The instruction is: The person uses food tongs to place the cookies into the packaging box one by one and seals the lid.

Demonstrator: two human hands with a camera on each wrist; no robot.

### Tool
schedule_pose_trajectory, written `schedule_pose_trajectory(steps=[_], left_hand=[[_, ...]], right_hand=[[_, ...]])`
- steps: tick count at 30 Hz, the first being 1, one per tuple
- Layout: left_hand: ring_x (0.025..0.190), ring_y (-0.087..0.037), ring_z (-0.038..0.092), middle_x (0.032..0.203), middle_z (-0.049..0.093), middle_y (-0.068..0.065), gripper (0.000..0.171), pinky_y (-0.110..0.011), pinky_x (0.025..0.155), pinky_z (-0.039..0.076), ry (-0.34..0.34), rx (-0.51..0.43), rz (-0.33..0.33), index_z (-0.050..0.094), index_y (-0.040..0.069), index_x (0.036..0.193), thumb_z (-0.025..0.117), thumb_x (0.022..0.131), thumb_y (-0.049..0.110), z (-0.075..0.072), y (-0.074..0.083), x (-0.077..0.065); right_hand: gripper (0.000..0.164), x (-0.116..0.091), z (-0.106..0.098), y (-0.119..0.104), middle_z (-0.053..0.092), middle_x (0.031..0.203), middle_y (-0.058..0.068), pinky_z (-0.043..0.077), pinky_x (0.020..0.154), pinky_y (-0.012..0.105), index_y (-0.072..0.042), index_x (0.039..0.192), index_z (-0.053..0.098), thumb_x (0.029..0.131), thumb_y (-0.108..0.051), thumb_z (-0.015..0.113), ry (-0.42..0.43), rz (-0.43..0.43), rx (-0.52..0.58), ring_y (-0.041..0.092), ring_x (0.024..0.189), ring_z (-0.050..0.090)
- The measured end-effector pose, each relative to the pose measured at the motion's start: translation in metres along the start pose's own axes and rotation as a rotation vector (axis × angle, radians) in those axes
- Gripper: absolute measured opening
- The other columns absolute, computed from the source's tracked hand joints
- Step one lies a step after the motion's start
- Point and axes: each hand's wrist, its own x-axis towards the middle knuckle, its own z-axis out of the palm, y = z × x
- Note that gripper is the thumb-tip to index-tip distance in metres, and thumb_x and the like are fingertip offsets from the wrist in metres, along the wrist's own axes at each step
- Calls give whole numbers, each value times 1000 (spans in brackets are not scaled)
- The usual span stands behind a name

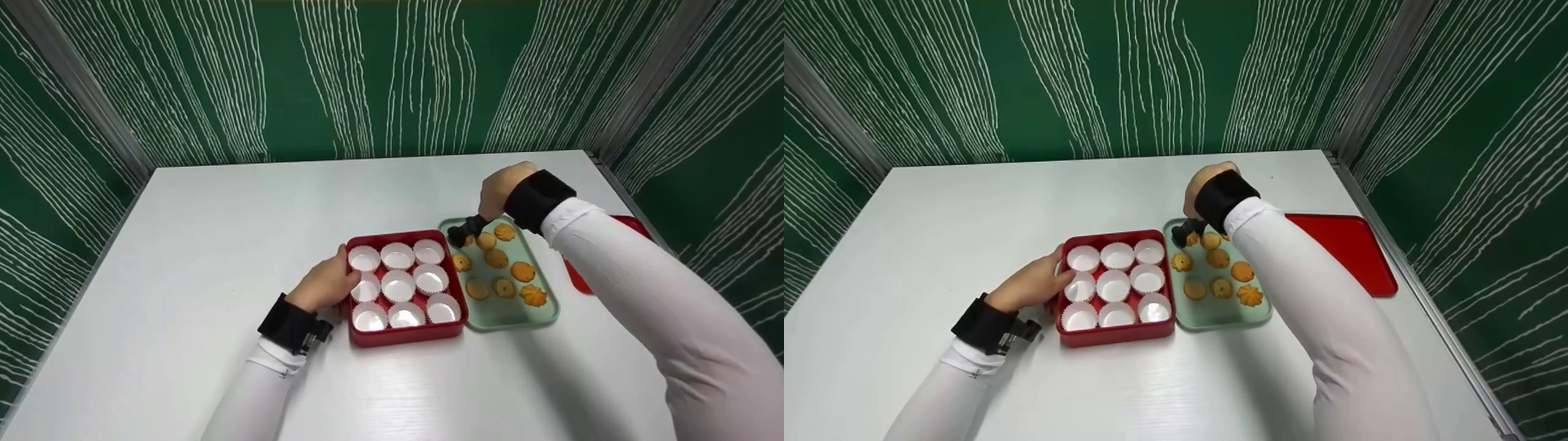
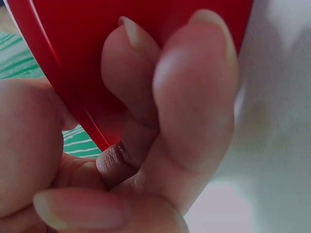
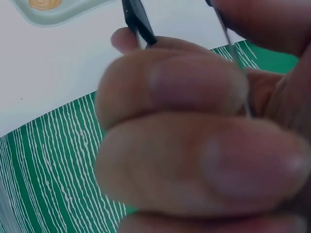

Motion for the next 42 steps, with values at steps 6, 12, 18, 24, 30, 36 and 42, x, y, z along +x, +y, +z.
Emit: schedule_pose_trajectory(steps=[6, 12, 18, 24, 30, 36, 42], left_hand=[[117, -37, 64, 143, 55, -32, 79, -48, 109, 46, -9, -5, -21, 14, -14, 161, 53, 104, 23, 1, -1, -2], [119, -37, 64, 149, 51, -30, 80, -47, 109, 46, -32, -37, -45, 10, -11, 163, 53, 105, 26, 1, -2, -3], [106, -33, 67, 148, 53, -27, 81, -45, 101, 50, -56, -64, -39, 11, -9, 164, 54, 106, 29, -2, -3, -8], [88, -27, 68, 128, 64, -19, 66, -46, 90, 53, -68, -83, 22, 30, -2, 159, 57, 104, 24, -4, -2, -17], [105, -28, 65, 130, 64, -19, 60, -48, 100, 50, -103, -123, 58, 36, -1, 152, 60, 102, 20, -4, -1, -23], [112, -30, 63, 132, 62, -22, 61, -48, 103, 48, -99, -122, 88, 34, -5, 152, 61, 101, 18, -4, -1, -23], [122, -32, 60, 134, 62, -23, 62, -51, 109, 45, -89, -140, 112, 34, -7, 152, 62, 101, 13, -2, -2, -19]], right_hand=[[24, 0, 3, 0, 49, 69, 2, 40, 60, 39, -13, 67, 56, 91, -18, 52, 64, -9, -10, 22, 63, 48], [22, 1, 5, 4, 46, 67, 1, 38, 58, 38, -14, 67, 56, 89, -17, 54, 91, -11, -13, 21, 62, 46], [20, -4, 0, 12, 50, 69, 2, 40, 61, 39, -12, 73, 60, 90, -20, 55, 81, -12, 21, 23, 63, 53], [19, -20, -17, 23, 48, 71, 2, 39, 69, 44, -12, 77, 60, 90, -24, 54, 85, -13, 54, 25, 70, 51], [17, -45, -40, 18, 47, 68, 1, 39, 65, 42, -12, 77, 59, 88, -25, 55, 124, -6, 48, 23, 66, 50], [18, -62, -55, -15, 47, 68, -1, 40, 60, 41, -16, 76, 59, 89, -28, 59, 161, -74, 14, 21, 65, 50], [17, -52, -50, -59, 45, 65, -4, 41, 56, 37, -17, 78, 60, 89, -30, 61, 172, -166, -31, 18, 62, 49]])
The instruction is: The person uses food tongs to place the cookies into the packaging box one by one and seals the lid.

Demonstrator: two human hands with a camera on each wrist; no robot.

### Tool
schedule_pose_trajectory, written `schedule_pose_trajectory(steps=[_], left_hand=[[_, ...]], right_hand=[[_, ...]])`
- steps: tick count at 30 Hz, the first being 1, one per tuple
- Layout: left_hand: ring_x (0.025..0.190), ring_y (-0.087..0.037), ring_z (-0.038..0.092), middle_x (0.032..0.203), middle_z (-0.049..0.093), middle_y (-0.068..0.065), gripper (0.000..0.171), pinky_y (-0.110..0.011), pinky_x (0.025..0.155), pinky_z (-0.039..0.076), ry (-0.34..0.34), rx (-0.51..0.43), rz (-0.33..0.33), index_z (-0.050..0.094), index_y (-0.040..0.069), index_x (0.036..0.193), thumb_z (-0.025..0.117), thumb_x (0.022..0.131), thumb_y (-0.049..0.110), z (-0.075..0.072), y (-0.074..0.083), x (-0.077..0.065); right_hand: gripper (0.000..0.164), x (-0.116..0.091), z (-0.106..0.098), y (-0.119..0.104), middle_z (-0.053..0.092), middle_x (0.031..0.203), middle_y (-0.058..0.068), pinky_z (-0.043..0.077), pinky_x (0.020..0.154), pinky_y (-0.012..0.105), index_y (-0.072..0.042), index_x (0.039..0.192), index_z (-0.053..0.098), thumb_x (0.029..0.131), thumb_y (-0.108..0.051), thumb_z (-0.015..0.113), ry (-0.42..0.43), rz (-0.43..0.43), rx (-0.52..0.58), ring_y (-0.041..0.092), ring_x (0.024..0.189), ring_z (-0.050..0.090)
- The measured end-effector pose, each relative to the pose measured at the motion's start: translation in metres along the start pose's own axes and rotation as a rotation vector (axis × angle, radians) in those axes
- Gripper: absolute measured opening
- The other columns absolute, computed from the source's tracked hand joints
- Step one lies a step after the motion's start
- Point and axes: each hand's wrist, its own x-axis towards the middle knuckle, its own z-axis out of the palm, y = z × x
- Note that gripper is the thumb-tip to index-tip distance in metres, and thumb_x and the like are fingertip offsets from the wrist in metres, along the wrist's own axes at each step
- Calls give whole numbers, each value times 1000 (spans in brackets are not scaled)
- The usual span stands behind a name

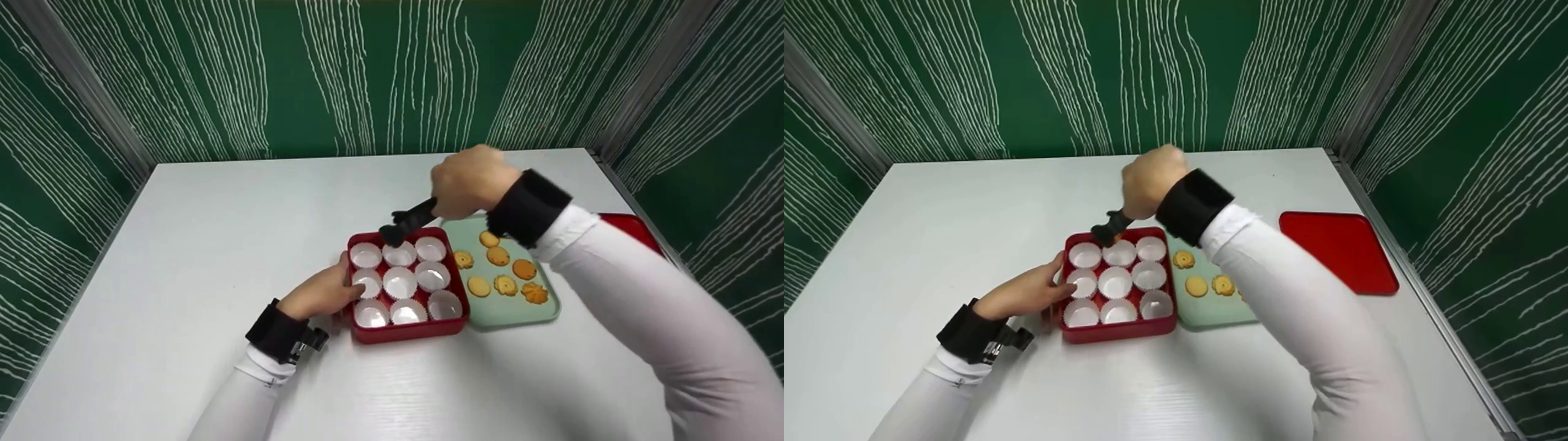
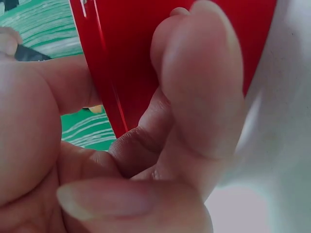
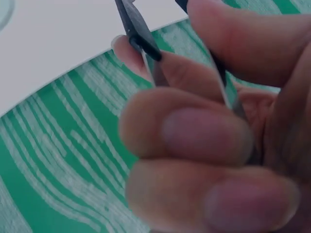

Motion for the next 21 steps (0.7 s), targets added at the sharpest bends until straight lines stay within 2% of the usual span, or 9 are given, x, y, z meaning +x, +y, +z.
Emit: schedule_pose_trajectory(steps=[7, 15, 21], left_hand=[[103, -28, 64, 121, 66, -21, 65, -46, 96, 51, -4, 32, -20, 32, -8, 153, 62, 101, 16, 1, 3, 1], [73, -18, 62, 103, 69, -15, 54, -39, 78, 54, -21, 52, 35, 39, -8, 144, 60, 99, 13, -1, 4, 0], [59, -15, 60, 96, 69, -16, 62, -36, 67, 54, -31, 42, 26, 33, -11, 149, 60, 99, 14, -3, 2, -3]], right_hand=[[16, 21, 16, -36, 54, 68, 0, 45, 55, 40, -14, 78, 65, 87, -28, 63, 83, -78, -44, 21, 64, 51], [15, 27, 27, -50, 61, 69, 2, 48, 55, 42, -13, 76, 66, 86, -22, 60, 142, -147, -85, 20, 63, 53], [15, 31, 31, -59, 56, 64, 0, 43, 49, 39, -14, 71, 62, 84, -21, 61, 181, -161, -128, 18, 58, 49]])
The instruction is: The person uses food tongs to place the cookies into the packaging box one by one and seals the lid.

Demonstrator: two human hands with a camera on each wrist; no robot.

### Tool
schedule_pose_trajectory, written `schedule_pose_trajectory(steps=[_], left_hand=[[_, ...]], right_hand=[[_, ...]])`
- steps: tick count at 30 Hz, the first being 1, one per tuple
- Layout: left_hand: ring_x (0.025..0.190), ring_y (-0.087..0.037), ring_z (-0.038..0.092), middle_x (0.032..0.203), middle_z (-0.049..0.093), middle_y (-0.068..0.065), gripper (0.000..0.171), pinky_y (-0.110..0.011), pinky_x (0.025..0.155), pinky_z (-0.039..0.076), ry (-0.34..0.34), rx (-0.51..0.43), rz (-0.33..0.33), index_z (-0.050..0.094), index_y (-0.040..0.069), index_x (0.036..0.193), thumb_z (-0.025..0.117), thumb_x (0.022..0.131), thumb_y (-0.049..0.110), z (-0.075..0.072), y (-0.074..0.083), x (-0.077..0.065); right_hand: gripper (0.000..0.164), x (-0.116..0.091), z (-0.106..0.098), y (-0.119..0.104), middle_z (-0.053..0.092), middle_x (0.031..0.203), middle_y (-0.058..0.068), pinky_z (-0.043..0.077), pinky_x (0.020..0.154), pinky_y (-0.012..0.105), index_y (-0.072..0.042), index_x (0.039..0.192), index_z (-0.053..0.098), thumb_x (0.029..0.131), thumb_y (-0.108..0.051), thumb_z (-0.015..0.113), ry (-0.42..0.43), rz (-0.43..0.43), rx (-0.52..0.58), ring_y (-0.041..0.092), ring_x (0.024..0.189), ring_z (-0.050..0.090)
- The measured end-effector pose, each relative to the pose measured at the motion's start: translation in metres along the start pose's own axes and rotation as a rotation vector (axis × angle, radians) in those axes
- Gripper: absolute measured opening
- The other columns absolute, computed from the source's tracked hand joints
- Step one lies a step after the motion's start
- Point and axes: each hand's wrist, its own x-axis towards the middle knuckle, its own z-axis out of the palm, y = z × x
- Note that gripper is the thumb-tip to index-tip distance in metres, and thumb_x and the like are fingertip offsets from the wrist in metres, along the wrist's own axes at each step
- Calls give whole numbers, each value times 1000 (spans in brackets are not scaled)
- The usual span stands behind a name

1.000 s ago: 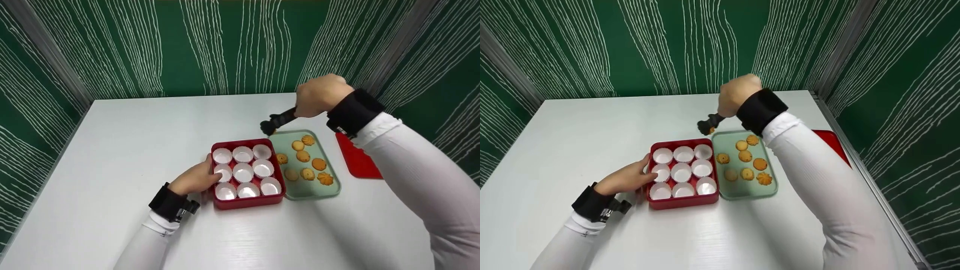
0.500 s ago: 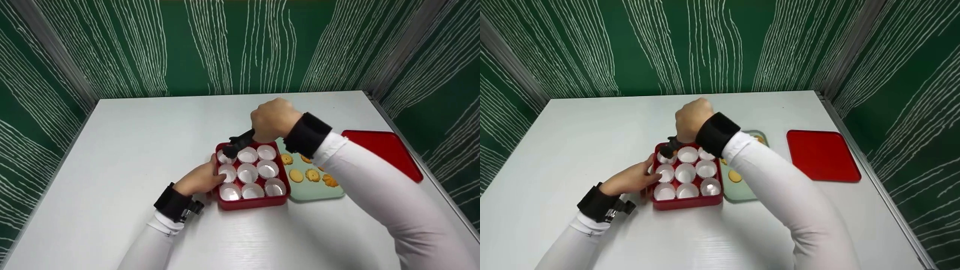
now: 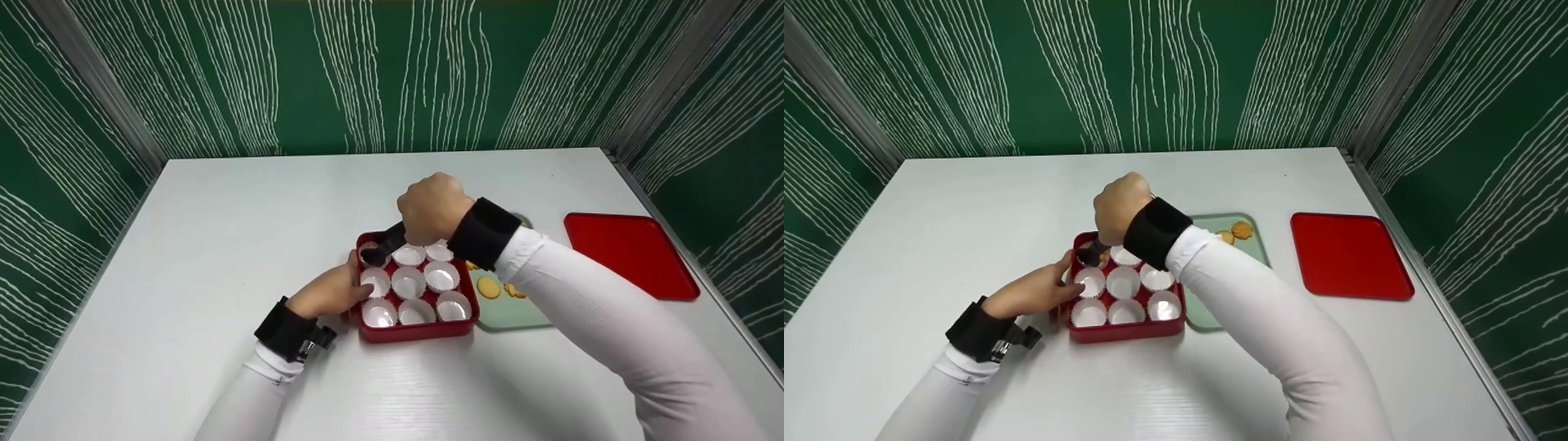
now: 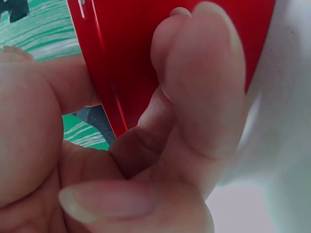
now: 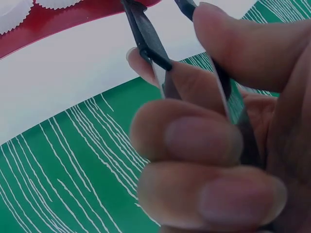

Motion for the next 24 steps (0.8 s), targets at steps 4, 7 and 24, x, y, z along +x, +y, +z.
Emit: schedule_pose_trajectory(steps=[4, 7, 24], left_hand=[[55, -14, 60, 89, 69, -13, 62, -34, 61, 53, -8, -18, -12, 32, -10, 149, 61, 100, 14, 0, 1, 0], [52, -14, 59, 87, 69, -13, 60, -34, 58, 54, -11, -31, -24, 34, -9, 148, 61, 100, 14, 1, 0, 1], [98, -26, 65, 128, 63, -25, 77, -42, 91, 53, -3, -5, -18, 20, -17, 156, 63, 101, 15, 1, -3, 2]], right_hand=[[15, -1, 2, -3, 55, 62, 0, 40, 47, 38, -15, 70, 61, 83, -21, 62, 5, 4, -15, 17, 56, 47], [14, -2, 2, -4, 55, 62, -1, 39, 48, 38, -15, 70, 62, 83, -22, 63, -4, 16, -12, 17, 56, 46], [23, -27, -24, 26, 54, 71, 2, 44, 55, 37, -14, 82, 62, 93, -33, 62, -156, 112, 129, 20, 64, 52]])
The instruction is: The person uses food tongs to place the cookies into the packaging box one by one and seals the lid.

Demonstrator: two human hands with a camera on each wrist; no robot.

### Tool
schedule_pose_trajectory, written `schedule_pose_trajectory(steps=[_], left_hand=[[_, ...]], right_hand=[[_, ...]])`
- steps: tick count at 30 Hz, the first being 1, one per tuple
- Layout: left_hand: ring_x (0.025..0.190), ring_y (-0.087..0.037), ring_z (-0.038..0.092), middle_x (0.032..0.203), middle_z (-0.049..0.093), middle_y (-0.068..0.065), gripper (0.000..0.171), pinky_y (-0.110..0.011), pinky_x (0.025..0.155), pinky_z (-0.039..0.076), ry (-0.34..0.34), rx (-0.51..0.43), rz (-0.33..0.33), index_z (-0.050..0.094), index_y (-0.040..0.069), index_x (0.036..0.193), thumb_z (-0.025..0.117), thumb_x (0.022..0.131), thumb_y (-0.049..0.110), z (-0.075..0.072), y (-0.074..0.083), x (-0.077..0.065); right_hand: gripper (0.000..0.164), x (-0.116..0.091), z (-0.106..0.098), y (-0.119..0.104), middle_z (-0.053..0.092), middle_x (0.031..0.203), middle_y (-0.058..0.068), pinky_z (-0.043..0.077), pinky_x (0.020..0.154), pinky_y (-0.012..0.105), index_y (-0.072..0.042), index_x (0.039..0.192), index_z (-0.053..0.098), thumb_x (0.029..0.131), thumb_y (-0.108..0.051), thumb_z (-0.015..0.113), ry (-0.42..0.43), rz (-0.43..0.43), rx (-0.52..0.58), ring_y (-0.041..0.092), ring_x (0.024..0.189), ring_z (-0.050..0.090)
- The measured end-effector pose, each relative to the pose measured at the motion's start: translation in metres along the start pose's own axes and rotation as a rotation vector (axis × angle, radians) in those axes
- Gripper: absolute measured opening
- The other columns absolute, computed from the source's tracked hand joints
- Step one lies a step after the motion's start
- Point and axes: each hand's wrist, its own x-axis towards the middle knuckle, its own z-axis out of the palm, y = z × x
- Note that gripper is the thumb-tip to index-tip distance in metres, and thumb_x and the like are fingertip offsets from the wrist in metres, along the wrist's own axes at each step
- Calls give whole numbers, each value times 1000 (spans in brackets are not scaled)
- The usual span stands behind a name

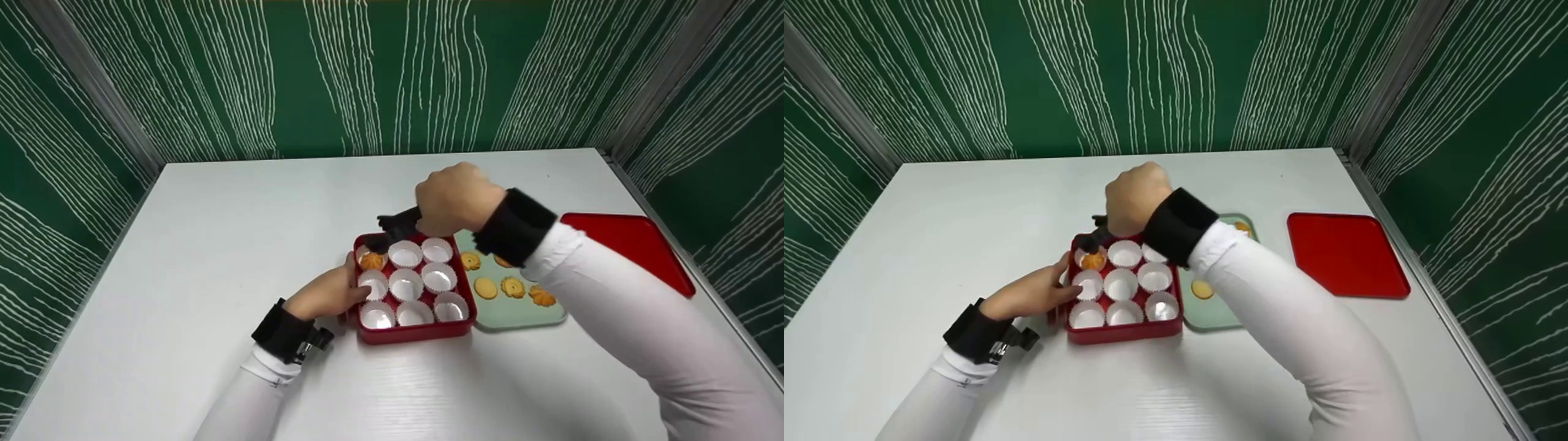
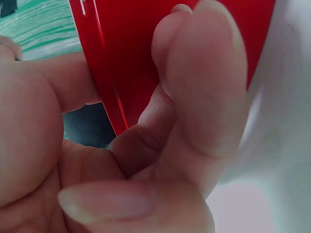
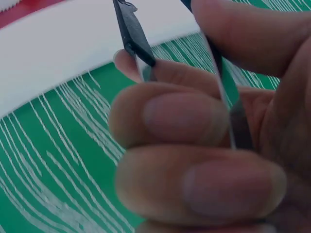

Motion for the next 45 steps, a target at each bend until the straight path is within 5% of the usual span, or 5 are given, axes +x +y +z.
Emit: schedule_pose_trajectory(steps=[9, 18, 23, 29, 45], left_hand=[[110, -30, 64, 145, 54, -27, 86, -45, 108, 46, -7, -1, -70, 12, -11, 162, 64, 102, 23, 2, 2, 1], [67, -22, 68, 142, 55, -31, 88, -42, 96, 53, -17, -39, -84, 7, -12, 162, 63, 103, 21, 1, 0, -1], [48, -21, 63, 117, 67, -26, 85, -37, 56, 57, -37, -98, -95, 8, -9, 163, 63, 103, 18, 1, -1, -2], [50, -20, 64, 123, 65, -26, 82, -34, 63, 57, -30, -67, -83, 13, -8, 163, 63, 103, 19, 2, 1, -3], [47, -24, 65, 111, 67, -25, 81, -39, 49, 56, -59, -132, -115, 13, -2, 164, 64, 104, 18, 2, 1, -3]], right_hand=[[33, -56, 7, 79, 71, 99, 8, 52, 63, 47, -14, 122, 71, 102, -39, 63, 73, 87, 117, 28, 83, 63], [22, -82, 100, 131, 59, 76, 4, 42, 55, 41, -18, 110, 70, 99, -38, 69, 161, 131, 257, 27, 69, 54], [37, -82, 152, 133, 64, 86, 7, 45, 56, 42, -13, 125, 71, 99, -40, 71, 147, 159, 348, 28, 76, 57], [61, -82, 176, 120, 71, 100, 14, 47, 59, 38, -6, 146, 61, 97, -40, 72, 122, 192, 468, 29, 84, 59], [62, -74, 184, 99, 69, 120, 29, 57, 67, 51, 1, 148, 56, 100, -37, 69, 95, 210, 435, 38, 93, 64]])
